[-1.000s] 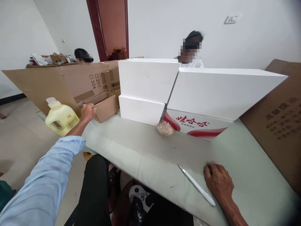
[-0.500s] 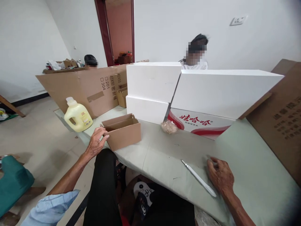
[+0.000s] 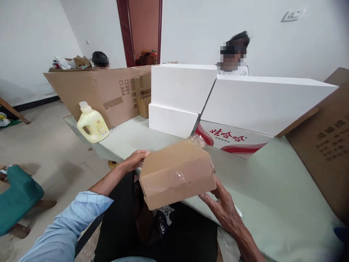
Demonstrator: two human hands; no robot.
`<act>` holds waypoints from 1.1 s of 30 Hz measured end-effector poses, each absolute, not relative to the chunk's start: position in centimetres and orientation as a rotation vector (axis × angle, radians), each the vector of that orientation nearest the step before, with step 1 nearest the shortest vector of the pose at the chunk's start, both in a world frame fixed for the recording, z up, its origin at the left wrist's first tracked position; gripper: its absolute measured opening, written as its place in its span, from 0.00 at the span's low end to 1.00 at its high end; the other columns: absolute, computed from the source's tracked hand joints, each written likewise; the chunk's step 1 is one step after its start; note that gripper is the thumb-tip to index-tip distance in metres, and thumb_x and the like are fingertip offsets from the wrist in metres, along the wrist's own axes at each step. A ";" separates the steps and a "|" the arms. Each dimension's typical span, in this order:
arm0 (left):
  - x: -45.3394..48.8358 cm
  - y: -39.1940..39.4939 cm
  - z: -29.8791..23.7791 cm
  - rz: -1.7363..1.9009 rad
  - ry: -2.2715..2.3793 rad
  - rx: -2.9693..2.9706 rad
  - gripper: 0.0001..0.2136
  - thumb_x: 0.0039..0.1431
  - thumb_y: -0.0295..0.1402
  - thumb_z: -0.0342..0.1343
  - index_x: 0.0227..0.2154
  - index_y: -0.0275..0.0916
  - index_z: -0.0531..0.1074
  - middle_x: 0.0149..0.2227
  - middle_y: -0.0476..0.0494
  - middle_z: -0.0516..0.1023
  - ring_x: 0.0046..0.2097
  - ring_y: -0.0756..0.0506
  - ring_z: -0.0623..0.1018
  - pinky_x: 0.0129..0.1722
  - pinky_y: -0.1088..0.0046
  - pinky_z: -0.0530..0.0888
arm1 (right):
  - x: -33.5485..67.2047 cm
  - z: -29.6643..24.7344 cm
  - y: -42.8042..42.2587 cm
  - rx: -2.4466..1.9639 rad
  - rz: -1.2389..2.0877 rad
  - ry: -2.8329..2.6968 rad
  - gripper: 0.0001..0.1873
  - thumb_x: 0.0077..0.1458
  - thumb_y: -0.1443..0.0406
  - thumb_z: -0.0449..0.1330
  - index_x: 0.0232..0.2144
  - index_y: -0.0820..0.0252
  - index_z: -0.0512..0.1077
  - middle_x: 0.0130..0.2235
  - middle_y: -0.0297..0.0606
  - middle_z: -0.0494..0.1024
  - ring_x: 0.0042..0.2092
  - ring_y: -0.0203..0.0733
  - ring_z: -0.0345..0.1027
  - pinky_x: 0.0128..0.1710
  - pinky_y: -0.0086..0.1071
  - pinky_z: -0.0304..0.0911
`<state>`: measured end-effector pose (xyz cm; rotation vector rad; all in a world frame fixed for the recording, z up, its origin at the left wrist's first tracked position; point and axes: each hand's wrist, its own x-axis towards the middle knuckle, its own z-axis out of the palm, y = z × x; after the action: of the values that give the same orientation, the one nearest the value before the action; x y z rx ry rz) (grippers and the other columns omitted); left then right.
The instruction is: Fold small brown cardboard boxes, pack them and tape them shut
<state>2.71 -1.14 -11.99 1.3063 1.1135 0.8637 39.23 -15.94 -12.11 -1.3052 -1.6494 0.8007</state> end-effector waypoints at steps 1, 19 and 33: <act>3.2 -1.3 -13.0 0.859 1.133 1.298 0.29 0.46 0.62 0.70 0.32 0.39 0.71 0.30 0.47 0.75 0.32 0.45 0.76 0.31 0.69 0.75 | 38.7 -11.9 -16.2 -1.332 0.811 -1.622 0.35 0.67 0.45 0.64 0.69 0.51 0.68 0.60 0.47 0.79 0.54 0.53 0.78 0.55 0.44 0.75; 1.9 -13.1 -13.0 1.013 1.013 2.063 0.56 0.41 0.53 0.82 0.72 0.52 0.59 0.76 0.29 0.57 0.77 0.23 0.60 0.74 0.39 0.63 | 35.9 -13.1 -15.5 -1.591 0.658 -1.535 0.30 0.65 0.38 0.57 0.46 0.56 0.76 0.41 0.45 0.83 0.37 0.50 0.79 0.33 0.37 0.71; 1.1 -9.9 -10.5 0.954 0.932 2.038 0.42 0.45 0.45 0.79 0.61 0.46 0.64 0.75 0.27 0.60 0.73 0.27 0.67 0.70 0.48 0.67 | 41.5 -14.2 -17.3 -1.785 0.287 -1.703 0.29 0.67 0.39 0.55 0.52 0.54 0.75 0.47 0.46 0.82 0.46 0.55 0.78 0.43 0.44 0.74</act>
<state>1.13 -9.94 -10.46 2.0380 0.9325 0.9543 41.45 -17.30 -14.16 -1.7852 -1.7028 0.2867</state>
